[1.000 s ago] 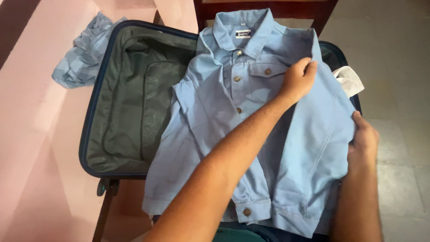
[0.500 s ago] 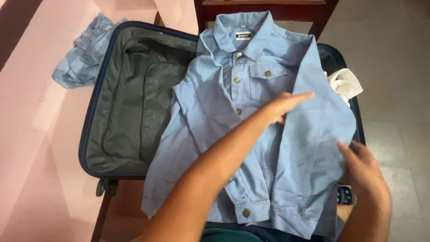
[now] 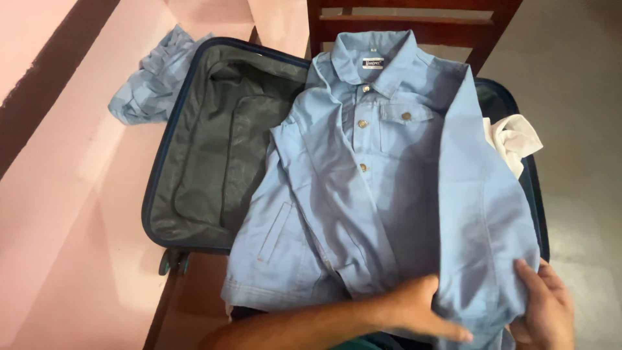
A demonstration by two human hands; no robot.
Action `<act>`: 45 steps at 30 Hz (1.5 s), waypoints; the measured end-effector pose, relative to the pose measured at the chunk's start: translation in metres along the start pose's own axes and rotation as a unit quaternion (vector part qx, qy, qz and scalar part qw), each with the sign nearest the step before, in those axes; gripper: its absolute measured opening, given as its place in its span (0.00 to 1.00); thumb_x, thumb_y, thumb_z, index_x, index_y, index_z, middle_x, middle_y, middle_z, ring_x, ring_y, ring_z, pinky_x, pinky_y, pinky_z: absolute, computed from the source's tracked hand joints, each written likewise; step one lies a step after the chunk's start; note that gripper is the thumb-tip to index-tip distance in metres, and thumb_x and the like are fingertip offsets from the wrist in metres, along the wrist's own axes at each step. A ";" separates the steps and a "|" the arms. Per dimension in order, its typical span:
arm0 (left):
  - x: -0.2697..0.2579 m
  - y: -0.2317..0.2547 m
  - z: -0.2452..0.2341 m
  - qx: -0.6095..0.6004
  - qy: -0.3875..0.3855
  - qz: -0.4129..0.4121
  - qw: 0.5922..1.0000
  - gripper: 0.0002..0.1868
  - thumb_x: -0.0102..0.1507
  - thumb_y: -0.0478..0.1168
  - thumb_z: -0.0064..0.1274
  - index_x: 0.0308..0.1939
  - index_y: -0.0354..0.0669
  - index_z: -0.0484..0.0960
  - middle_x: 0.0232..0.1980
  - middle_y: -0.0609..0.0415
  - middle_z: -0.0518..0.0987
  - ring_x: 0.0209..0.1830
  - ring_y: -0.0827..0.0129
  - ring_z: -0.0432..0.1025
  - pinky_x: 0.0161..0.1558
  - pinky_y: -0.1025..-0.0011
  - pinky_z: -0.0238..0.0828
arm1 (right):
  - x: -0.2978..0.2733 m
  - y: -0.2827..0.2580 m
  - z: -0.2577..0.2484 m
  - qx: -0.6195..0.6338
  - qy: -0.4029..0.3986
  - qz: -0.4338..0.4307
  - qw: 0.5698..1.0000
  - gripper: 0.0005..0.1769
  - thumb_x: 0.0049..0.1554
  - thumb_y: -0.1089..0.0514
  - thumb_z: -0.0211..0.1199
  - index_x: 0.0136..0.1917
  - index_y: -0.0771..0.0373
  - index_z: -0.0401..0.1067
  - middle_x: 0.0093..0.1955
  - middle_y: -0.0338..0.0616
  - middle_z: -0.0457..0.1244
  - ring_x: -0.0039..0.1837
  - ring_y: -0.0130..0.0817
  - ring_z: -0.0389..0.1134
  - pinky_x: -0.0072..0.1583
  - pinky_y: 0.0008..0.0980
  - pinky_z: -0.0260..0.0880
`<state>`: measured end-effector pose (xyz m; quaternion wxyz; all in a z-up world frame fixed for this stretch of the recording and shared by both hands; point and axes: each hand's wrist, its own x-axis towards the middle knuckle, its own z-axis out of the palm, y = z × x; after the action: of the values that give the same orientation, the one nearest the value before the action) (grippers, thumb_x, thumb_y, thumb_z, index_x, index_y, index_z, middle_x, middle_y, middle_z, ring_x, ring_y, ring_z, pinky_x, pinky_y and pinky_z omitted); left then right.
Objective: The person folds a light blue denim jacket and places it into an open suitcase. They then pick up a blue and white checkered shirt, button it, and fold it into the suitcase.
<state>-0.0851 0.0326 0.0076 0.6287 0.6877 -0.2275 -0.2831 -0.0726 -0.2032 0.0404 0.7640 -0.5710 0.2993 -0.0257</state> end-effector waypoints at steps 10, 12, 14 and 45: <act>-0.032 0.005 -0.006 -0.106 0.055 0.052 0.991 0.18 0.64 0.39 0.63 0.55 0.31 0.81 0.54 0.46 0.81 0.54 0.65 0.76 0.60 0.65 0.75 | -0.050 -0.008 0.038 -0.243 -0.091 -0.295 0.920 0.33 0.51 0.50 0.64 0.63 0.76 0.70 0.57 0.57 0.69 0.60 0.40 0.71 0.61 0.35 0.68; -0.037 0.016 -0.019 -0.178 0.089 0.082 0.977 0.14 0.66 0.33 0.60 0.55 0.34 0.79 0.60 0.54 0.76 0.59 0.67 0.75 0.61 0.66 0.74 | -0.059 -0.005 0.050 -0.232 -0.104 -0.320 0.913 0.34 0.50 0.51 0.64 0.63 0.77 0.68 0.57 0.58 0.69 0.61 0.44 0.70 0.64 0.39 0.67; -0.046 0.028 -0.032 -0.238 0.047 0.051 0.969 0.17 0.65 0.30 0.55 0.58 0.33 0.79 0.55 0.53 0.79 0.54 0.68 0.74 0.58 0.68 0.72 | -0.053 -0.007 0.064 0.034 -0.030 -0.018 0.999 0.32 0.54 0.46 0.60 0.67 0.65 0.68 0.60 0.46 0.69 0.63 0.41 0.70 0.64 0.44 0.66; 0.105 0.005 -0.168 -0.399 0.047 -0.119 0.908 0.44 0.59 0.66 0.60 0.69 0.38 0.73 0.70 0.43 0.71 0.69 0.55 0.68 0.68 0.55 0.62 | -0.081 0.084 0.101 0.132 -0.183 0.382 0.896 0.31 0.49 0.50 0.63 0.66 0.54 0.65 0.45 0.43 0.71 0.37 0.38 0.72 0.30 0.34 0.66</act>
<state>0.1061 0.0852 0.0102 0.8224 0.4136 0.0174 -0.3902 -0.1153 -0.0562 0.0175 0.8245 -0.3015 0.3434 0.3337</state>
